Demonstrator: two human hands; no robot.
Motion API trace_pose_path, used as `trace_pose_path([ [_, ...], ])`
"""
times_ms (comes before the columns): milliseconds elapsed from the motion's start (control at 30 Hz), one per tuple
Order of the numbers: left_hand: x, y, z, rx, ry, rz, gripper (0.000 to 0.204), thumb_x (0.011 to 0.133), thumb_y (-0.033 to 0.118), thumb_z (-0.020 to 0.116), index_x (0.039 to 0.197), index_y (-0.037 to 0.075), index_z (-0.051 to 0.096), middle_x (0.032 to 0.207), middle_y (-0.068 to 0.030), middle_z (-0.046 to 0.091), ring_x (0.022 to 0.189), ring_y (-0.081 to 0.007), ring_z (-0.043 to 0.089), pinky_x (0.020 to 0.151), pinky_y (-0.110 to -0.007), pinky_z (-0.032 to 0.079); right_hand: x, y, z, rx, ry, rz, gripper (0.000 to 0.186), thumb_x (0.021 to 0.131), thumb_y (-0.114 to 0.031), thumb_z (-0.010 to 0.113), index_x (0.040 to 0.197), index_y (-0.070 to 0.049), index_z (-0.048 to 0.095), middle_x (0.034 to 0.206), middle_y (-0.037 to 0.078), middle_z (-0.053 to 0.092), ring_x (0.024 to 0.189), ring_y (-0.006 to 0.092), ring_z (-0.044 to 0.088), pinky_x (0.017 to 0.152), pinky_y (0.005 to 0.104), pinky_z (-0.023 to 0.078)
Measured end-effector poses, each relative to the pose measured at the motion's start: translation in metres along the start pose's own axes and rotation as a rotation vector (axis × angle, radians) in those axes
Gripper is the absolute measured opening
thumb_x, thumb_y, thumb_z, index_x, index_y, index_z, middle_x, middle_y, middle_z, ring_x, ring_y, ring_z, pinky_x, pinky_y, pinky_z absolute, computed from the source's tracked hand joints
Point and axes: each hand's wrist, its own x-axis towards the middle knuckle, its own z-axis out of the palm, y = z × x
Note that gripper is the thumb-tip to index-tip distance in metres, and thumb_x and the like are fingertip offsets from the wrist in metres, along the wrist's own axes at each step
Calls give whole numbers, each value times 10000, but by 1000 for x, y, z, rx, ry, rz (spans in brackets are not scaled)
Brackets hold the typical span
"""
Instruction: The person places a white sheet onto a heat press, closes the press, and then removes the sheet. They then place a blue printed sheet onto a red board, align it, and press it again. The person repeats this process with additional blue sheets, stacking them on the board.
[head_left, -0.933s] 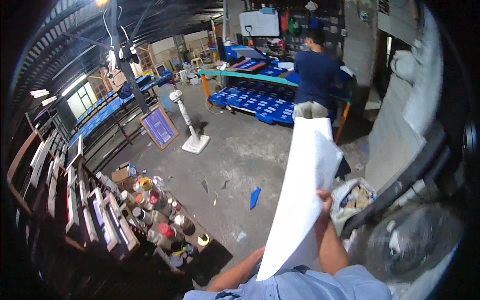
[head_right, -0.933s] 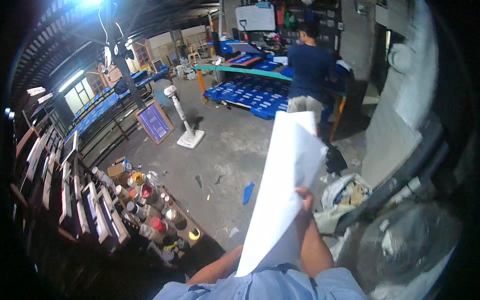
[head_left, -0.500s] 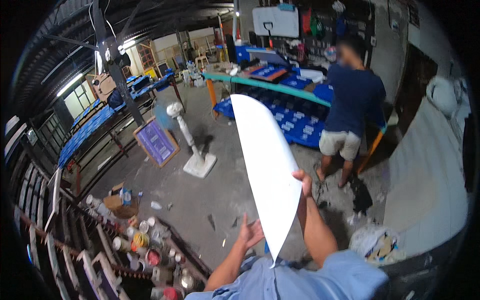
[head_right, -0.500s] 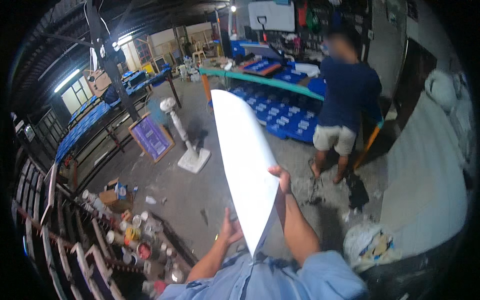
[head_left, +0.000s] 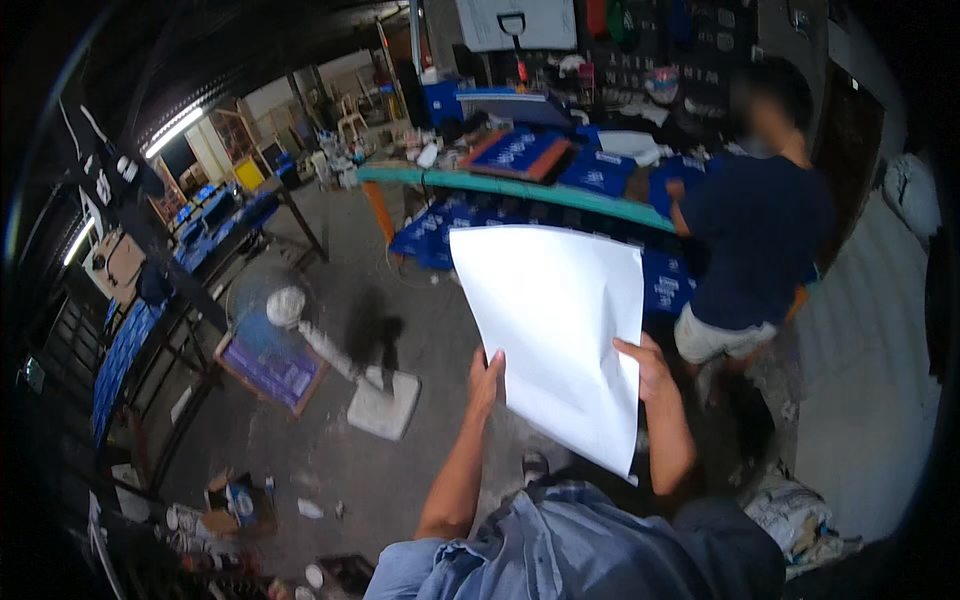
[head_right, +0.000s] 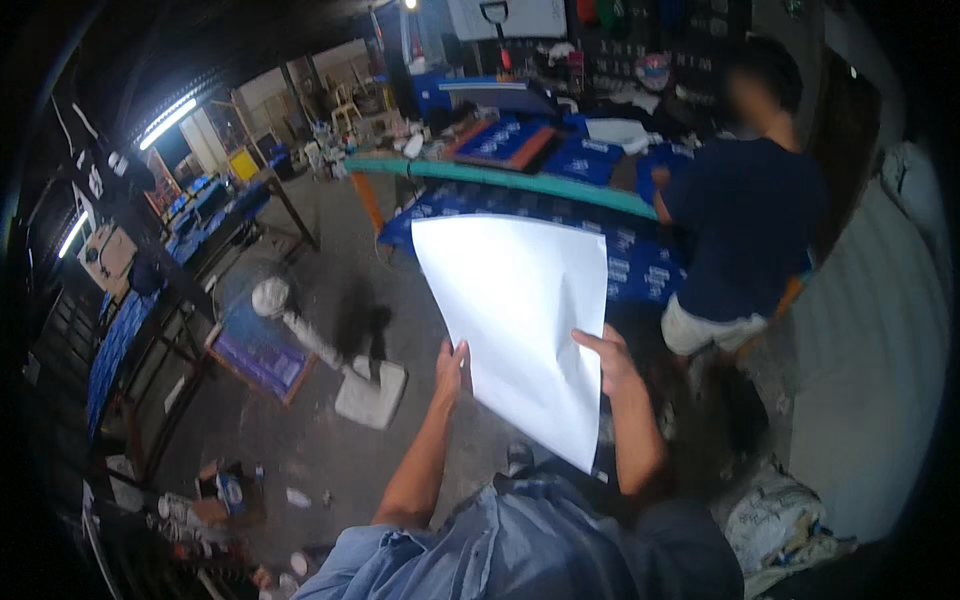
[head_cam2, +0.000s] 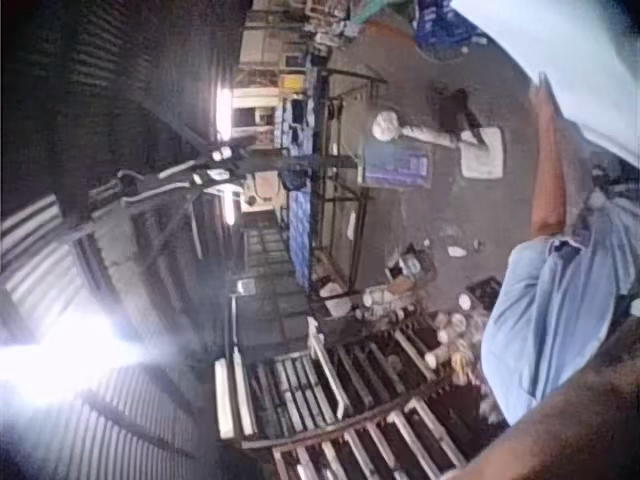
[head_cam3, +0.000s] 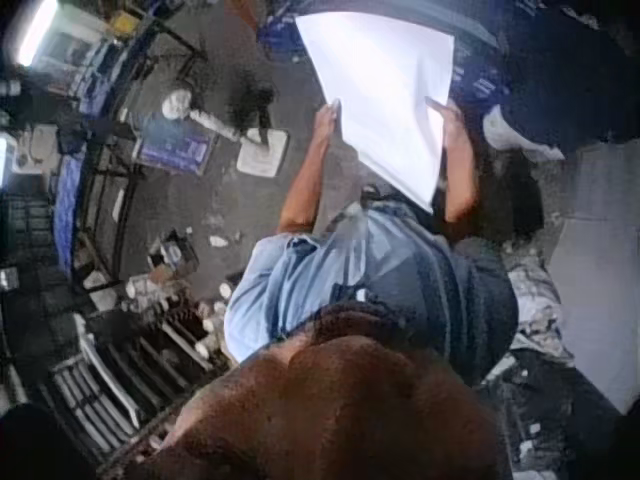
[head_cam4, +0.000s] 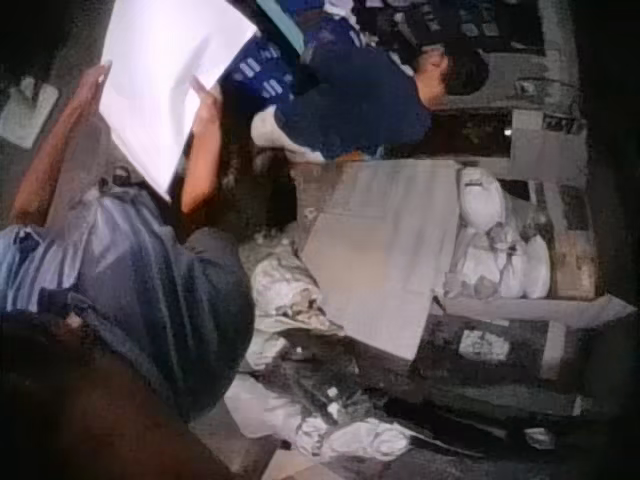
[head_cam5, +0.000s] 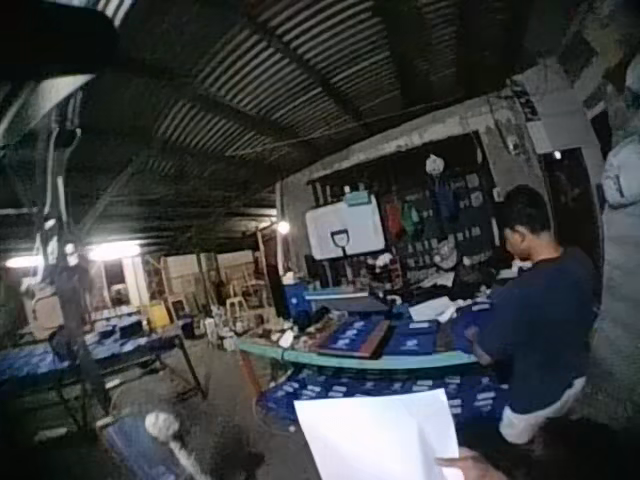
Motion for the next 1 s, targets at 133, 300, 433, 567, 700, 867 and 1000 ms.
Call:
trace_pose_path([
  [133, 135, 20, -21, -86, -244, -142, 414, 995, 293, 687, 1211, -60, 668, 1165, -98, 703, 1045, -166, 642, 945, -318, 486, 161, -22, -17, -116, 209, 5, 457, 893, -185, 753, 1271, 17, 597, 1091, 134, 694, 875, 216, 701, 802, 348, 572],
  [300, 263, 29, -3, -196, -203, -167, 270, 1004, 197, 684, 1122, -43, 723, 1048, -51, 725, 913, -108, 638, 819, -280, 508, 347, -34, -53, -412, 369, -43, 534, 876, -252, 767, 1302, 17, 590, 1094, 131, 691, 878, 185, 679, 773, 330, 539],
  [433, 415, 19, 7, -19, -221, -50, 247, 1004, 191, 688, 1110, -28, 729, 1030, -33, 726, 892, -82, 616, 801, -266, 493, 483, -26, -79, -812, 624, -72, 627, 870, -284, 754, 1391, 0, 551, 1104, 129, 679, 941, 219, 658, 834, 358, 521],
  [567, 596, 18, 23, -28, -370, 26, 240, 1006, 194, 687, 1084, -28, 730, 977, -2, 715, 841, -55, 577, 752, -250, 466, 597, -37, -77, -460, 570, -95, 620, 883, -285, 735, 1398, 3, 545, 1127, 120, 664, 975, 238, 654, 823, 357, 538],
  [700, 742, 27, 57, -7, -437, -28, 220, 1001, 196, 690, 930, -11, 707, 801, 51, 603, 709, -20, 443, 605, -242, 376, 702, -49, -68, -319, 575, -232, 568, 906, -267, 707, 1383, 0, 554, 1112, 128, 666, 918, 258, 667, 786, 382, 566],
  [867, 894, 26, 108, 108, -453, 30, 312, 947, 176, 731, 1182, -12, 648, 1030, -26, 657, 923, -111, 547, 848, -284, 427, 842, -73, -103, -323, 734, -125, 467, 873, -201, 741, 1272, 6, 611, 1028, 139, 676, 863, 244, 673, 749, 388, 572],
  [1000, 999, -4, 143, 121, -479, -172, 254, 930, 176, 743, 1051, -47, 731, 884, -2, 660, 768, -91, 515, 730, -278, 425, 957, -89, -151, -359, 674, -30, 424, 868, -264, 773, 1177, 4, 660, 994, 122, 687, 838, 249, 681, 736, 410, 576],
])
